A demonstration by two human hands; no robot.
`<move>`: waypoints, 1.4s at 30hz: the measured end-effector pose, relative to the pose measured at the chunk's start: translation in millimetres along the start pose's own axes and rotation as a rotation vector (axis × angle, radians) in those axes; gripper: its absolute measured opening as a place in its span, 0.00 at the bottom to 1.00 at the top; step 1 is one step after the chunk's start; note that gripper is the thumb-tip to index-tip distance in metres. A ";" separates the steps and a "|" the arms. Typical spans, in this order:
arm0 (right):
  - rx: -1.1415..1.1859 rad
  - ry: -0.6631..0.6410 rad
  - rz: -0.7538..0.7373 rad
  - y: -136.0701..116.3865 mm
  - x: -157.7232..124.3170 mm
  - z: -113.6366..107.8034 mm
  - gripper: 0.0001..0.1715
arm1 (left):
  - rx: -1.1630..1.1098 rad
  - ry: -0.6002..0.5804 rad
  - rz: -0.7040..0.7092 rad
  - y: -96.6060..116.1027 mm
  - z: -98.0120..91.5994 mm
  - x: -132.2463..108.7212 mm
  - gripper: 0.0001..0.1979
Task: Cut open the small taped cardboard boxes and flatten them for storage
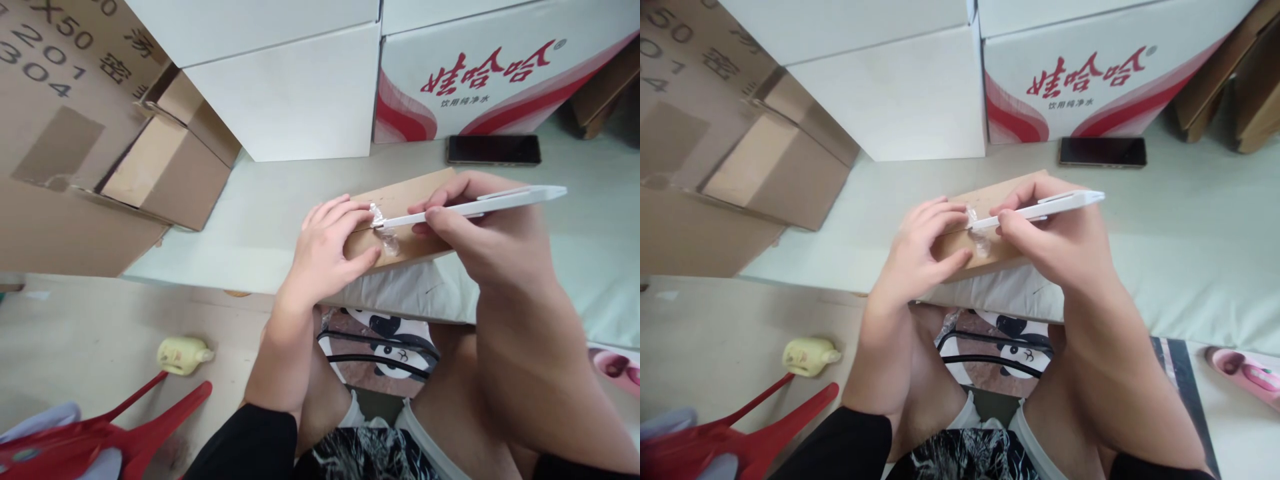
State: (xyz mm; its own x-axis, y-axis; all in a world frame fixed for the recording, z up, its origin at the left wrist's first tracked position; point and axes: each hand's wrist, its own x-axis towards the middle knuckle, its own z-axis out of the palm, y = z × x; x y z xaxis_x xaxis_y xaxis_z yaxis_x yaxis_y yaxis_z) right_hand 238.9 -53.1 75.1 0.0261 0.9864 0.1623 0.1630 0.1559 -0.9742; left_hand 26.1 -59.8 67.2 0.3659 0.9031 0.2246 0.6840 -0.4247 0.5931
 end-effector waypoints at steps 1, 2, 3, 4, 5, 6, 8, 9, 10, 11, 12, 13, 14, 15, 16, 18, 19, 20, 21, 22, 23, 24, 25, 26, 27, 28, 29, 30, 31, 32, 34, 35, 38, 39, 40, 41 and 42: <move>-0.002 -0.005 0.000 0.6 -0.1 -0.5 0.05 | 0.002 0.000 -0.002 -0.1 -0.1 0.1 0.18; -0.004 -0.006 0.002 1.0 -0.2 -1.0 0.05 | 0.006 -0.002 -0.003 -0.2 -0.2 0.2 0.18; -0.005 -0.007 0.003 1.0 -0.2 -1.4 0.05 | 0.010 -0.002 -0.004 -0.4 -0.3 0.3 0.17; -0.005 -0.008 0.003 0.9 -0.2 -1.6 0.05 | 0.015 -0.003 -0.004 -0.5 -0.4 0.5 0.17; -0.007 -0.007 -0.002 0.6 -0.2 -1.6 0.05 | 0.019 -0.003 -0.004 -0.7 -0.5 0.6 0.17; -0.008 -0.007 -0.012 0.1 -0.1 -1.5 0.05 | 0.024 -0.003 -0.003 -0.8 -0.5 0.6 0.17; -0.013 -0.002 -0.036 -0.5 0.0 -0.8 0.06 | 0.031 -0.002 0.002 -0.6 -0.6 0.6 0.18; -0.012 0.001 -0.049 -0.4 0.1 -0.4 0.06 | 0.037 -0.001 0.001 -0.1 -0.8 0.6 0.18; -0.004 0.003 -0.062 -0.1 0.1 -0.1 0.06 | 0.043 -0.002 -0.001 0.5 -1.0 0.5 0.18; 0.012 0.008 -0.071 0.7 0.1 0.3 0.06 | 0.052 -0.004 -0.004 1.2 -1.4 0.5 0.18; 0.032 0.016 -0.076 1.6 0.2 0.5 0.06 | 0.060 -0.007 -0.006 2.1 -1.7 0.4 0.18; 0.051 0.025 -0.078 2.7 0.2 0.6 0.06 | 0.069 -0.011 -0.009 2.8 -2.1 0.5 0.18; 0.062 0.031 -0.079 3.8 0.4 0.7 0.06 | 0.078 -0.014 -0.012 3.5 -2.5 0.5 0.18; 0.063 0.035 -0.078 4.7 0.5 0.6 0.06 | 0.084 -0.016 -0.014 3.9 -2.7 0.6 0.17; 0.055 0.033 -0.080 5.2 0.7 0.6 0.06 | 0.088 -0.017 -0.014 4.1 -2.9 0.7 0.17; 0.019 0.016 -0.104 5.2 1.0 0.7 0.06 | 0.091 -0.014 -0.013 3.8 -2.7 0.8 0.17; -0.002 0.010 -0.120 4.7 1.1 0.8 0.06 | 0.091 -0.013 -0.011 3.5 -2.5 0.9 0.17; -0.027 0.007 -0.136 3.9 1.1 1.1 0.05 | 0.090 -0.011 -0.008 3.1 -2.3 0.8 0.18; -0.054 0.004 -0.150 3.0 1.0 1.4 0.05 | 0.090 -0.010 -0.007 2.8 -2.0 0.8 0.18; -0.081 0.001 -0.163 2.1 0.9 1.8 0.05 | 0.091 -0.009 -0.006 2.5 -1.8 0.7 0.18; -0.104 -0.003 -0.175 1.1 0.8 2.2 0.05 | 0.092 -0.010 -0.007 2.2 -1.6 0.6 0.18; -0.122 -0.008 -0.186 0.3 0.7 2.6 0.05 | 0.093 -0.011 -0.007 2.1 -1.6 0.4 0.18; -0.135 -0.008 -0.193 -0.4 0.7 2.9 0.05 | 0.095 -0.012 -0.008 2.0 -1.5 0.3 0.18; -0.143 0.001 -0.198 -0.9 0.8 3.3 0.06 | 0.095 -0.013 -0.009 1.9 -1.6 0.2 0.18; -0.146 0.017 -0.197 -1.2 1.0 3.6 0.06 | 0.095 -0.014 -0.009 1.9 -1.6 0.0 0.18; -0.143 0.040 -0.189 -1.3 1.2 3.9 0.07 | 0.093 -0.014 -0.008 1.8 -1.6 -0.1 0.18; -0.134 0.066 -0.178 -1.2 1.4 4.2 0.07 | 0.091 -0.014 -0.008 1.8 -1.5 -0.2 0.19; -0.119 0.093 -0.165 -1.0 1.6 4.5 0.08 | 0.089 -0.014 -0.008 1.7 -1.4 -0.3 0.19; -0.102 0.115 -0.152 -0.7 1.6 4.9 0.08 | 0.088 -0.013 -0.008 1.6 -1.3 -0.3 0.19; -0.083 0.130 -0.140 -0.3 1.4 5.3 0.08 | 0.086 -0.014 -0.008 1.4 -1.1 -0.3 0.19; -0.053 0.146 -0.119 0.7 0.9 6.0 0.09 | 0.083 -0.011 -0.003 0.9 -0.9 -0.2 0.19; -0.042 0.152 -0.112 1.5 0.9 5.9 0.09 | 0.080 -0.007 0.001 0.5 -0.9 -0.2 0.19; 0.057 0.241 -0.180 6.5 4.8 0.9 0.08 | 0.067 0.007 0.010 -1.0 -0.8 -0.8 0.18; 0.131 0.310 -0.258 9.7 8.1 -3.1 0.08 | 0.061 0.013 0.011 -1.6 -0.6 -1.3 0.18; 0.214 0.392 -0.338 13.9 12.3 -8.2 0.08 | 0.051 0.020 0.016 -2.0 -0.3 -2.0 0.18; 0.286 0.493 -0.411 19.0 17.1 -14.4 0.08 | 0.033 0.033 0.026 -2.4 0.3 -2.8 0.17; 0.336 0.608 -0.463 25.1 22.1 -21.0 0.08 | 0.004 0.060 0.042 -2.7 1.1 -3.7 0.17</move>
State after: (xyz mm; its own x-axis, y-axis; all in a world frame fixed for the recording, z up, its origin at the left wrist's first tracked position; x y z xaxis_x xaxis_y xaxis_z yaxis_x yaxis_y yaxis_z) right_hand 264.3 -28.4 57.6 0.5720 0.6337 0.5207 -0.0120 0.6413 -0.7672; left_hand 23.6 -62.0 64.0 0.3560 0.8867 0.2951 0.6715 -0.4623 0.5792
